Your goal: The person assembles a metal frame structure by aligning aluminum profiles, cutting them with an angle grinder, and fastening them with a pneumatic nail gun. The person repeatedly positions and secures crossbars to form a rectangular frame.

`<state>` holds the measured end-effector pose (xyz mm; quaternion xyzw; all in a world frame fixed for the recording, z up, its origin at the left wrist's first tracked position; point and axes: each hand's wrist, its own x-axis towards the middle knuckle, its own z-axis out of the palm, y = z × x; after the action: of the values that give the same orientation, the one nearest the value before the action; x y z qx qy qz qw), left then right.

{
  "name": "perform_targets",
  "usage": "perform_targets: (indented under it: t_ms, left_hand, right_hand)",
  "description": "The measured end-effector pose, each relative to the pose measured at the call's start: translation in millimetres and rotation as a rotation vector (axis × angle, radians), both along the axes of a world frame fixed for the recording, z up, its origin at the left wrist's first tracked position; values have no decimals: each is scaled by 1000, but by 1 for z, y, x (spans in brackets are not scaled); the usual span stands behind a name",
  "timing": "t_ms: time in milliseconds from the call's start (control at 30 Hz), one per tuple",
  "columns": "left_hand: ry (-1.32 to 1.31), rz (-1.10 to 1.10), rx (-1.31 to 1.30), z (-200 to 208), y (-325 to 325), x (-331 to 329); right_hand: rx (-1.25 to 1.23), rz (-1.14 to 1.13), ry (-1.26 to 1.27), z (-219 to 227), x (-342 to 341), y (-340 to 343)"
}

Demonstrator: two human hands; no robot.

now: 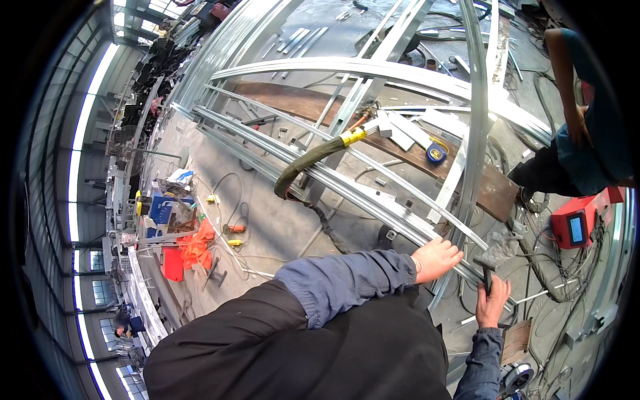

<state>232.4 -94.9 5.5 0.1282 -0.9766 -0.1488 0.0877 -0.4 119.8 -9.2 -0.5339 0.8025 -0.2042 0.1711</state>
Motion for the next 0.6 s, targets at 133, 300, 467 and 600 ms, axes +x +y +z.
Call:
perform_targets:
  t_ms: [133, 300, 467, 600]
  left_hand:
    - [38, -20, 38, -7, -3, 8]
    - [5, -8, 61, -4, -11, 9]
    - [36, -22, 22, -10, -25, 25]
    - [-131, 84, 62, -12, -31, 35]
  right_hand:
    - [-22, 28, 24, -5, 7, 1]
    - [48, 3, 6, 4, 6, -9]
    - [112, -31, -9, 10, 9, -18]
    - [123, -74, 3, 5, 9, -21]
